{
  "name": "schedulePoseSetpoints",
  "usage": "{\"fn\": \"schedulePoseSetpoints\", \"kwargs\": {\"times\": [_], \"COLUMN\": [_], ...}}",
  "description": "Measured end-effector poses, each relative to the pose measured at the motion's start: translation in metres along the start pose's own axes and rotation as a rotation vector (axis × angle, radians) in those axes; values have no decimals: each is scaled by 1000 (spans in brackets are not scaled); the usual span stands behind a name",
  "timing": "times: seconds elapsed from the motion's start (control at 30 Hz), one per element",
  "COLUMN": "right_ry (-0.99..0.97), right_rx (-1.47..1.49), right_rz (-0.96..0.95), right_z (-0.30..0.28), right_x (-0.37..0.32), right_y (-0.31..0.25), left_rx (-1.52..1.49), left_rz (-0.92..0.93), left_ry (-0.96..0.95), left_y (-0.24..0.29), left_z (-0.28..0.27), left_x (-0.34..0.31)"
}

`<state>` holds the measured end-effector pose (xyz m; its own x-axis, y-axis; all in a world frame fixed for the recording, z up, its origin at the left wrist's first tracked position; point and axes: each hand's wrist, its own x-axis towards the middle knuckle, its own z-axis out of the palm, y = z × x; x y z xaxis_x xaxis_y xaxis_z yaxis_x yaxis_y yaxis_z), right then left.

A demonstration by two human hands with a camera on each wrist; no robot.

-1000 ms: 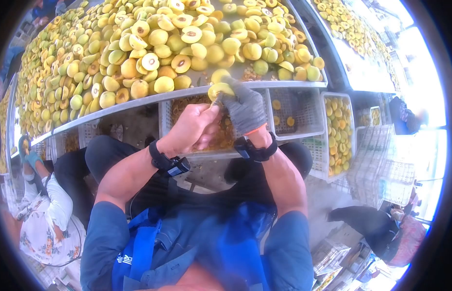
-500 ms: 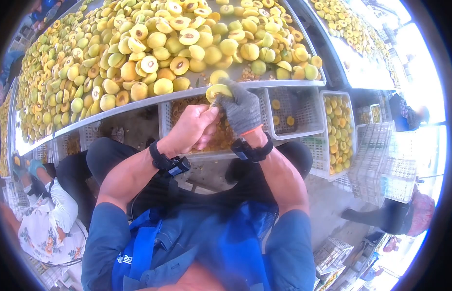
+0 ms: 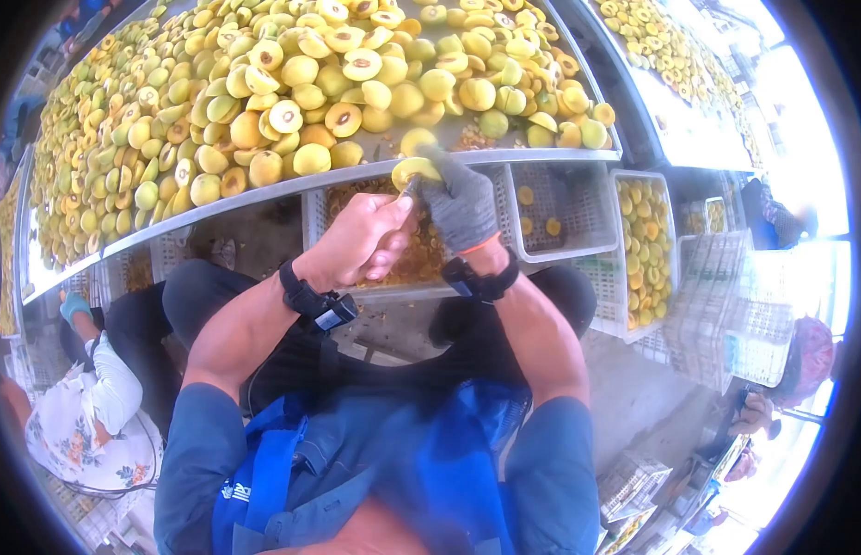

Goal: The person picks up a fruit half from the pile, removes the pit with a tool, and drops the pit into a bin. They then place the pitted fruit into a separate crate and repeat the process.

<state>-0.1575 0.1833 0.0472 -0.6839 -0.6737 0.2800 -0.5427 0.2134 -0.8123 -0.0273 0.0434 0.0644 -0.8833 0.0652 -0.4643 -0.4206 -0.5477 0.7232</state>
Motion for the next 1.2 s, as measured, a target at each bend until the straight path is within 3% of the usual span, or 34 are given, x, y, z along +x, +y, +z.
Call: {"fn": "schedulePoseSetpoints", "kwargs": {"times": [0.07,0.17,0.27,0.4,0.57,0.77,0.97,1.07,1.2], "right_ry": [162,140,-36,-165,-97,66,-152,-192,-114], "right_rx": [-139,-123,148,229,58,144,605,553,386], "right_rz": [-107,-51,155,249,193,85,382,384,203], "right_z": [10,11,5,-3,-3,8,-8,-10,-3], "right_x": [-3,-5,3,5,3,-3,0,2,-1], "right_y": [-5,-8,14,23,5,14,5,3,0], "left_rx": [0,77,160,188,120,74,-85,-150,-228], "left_rz": [19,47,72,64,19,-15,-100,-118,-139], "left_ry": [-4,27,44,32,27,-15,-141,-184,-245], "left_y": [0,-1,-2,-5,0,7,10,4,-1], "left_z": [-1,1,1,1,4,-2,-12,-17,-28], "left_x": [2,2,2,3,0,0,-4,-2,1]}}
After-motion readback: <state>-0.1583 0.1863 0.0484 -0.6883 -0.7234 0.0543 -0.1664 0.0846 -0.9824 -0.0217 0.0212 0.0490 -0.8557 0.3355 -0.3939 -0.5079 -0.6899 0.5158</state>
